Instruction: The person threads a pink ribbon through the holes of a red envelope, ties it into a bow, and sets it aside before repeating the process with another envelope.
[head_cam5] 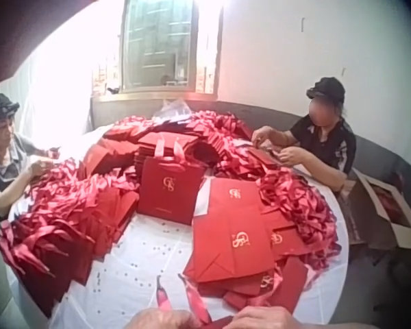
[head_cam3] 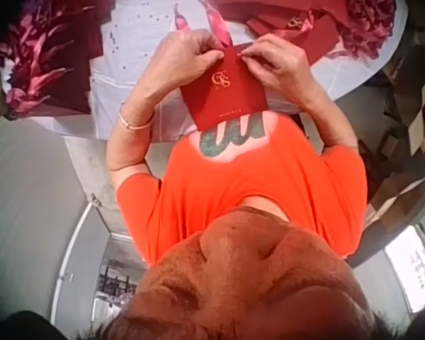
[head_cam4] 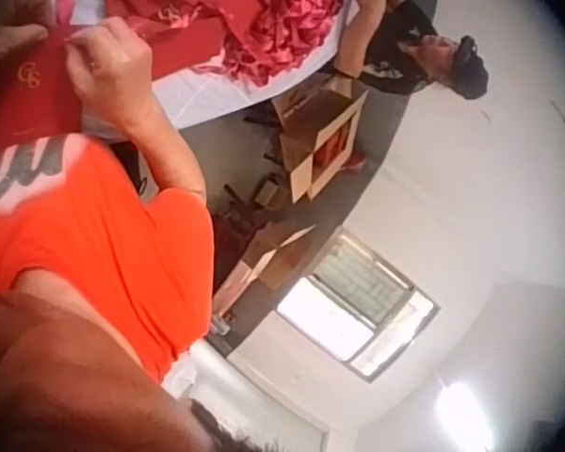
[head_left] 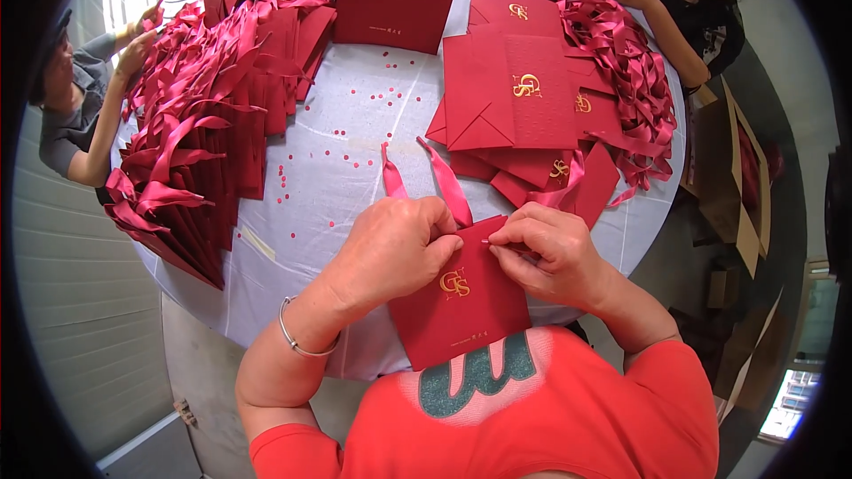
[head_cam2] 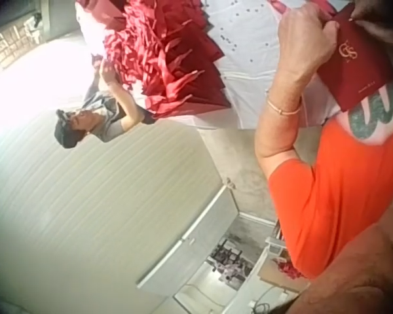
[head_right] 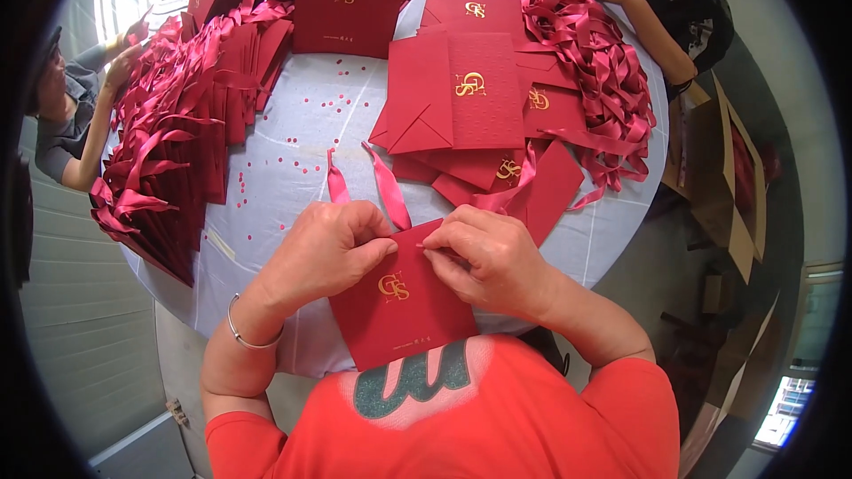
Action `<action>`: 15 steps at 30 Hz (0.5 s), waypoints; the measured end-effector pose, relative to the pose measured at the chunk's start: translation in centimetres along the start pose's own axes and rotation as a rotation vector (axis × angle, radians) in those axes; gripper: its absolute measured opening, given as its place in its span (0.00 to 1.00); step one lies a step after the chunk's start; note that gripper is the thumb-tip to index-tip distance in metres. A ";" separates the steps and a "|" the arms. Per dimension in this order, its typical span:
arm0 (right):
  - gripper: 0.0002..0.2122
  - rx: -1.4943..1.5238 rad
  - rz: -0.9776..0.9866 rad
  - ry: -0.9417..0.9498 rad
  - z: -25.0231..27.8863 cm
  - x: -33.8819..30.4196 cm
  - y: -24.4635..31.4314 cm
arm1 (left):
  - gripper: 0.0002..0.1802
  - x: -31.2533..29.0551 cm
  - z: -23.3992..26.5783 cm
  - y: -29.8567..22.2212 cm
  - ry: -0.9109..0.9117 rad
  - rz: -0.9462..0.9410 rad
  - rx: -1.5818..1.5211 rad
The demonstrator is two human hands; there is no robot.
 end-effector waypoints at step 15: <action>0.07 -0.222 0.108 -0.029 -1.0 -0.2 2.0 | 0.08 -0.3 -0.5 -1.0 -0.052 -0.128 0.063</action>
Point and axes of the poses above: each hand's wrist, its own x-axis towards the middle knuckle, its own z-axis out of the back of the hand, y = z × x, the point moved 8 cm from there along x, towards the middle knuckle, and after that the axes turned 15 degrees about -y, right-handed, at the moved point
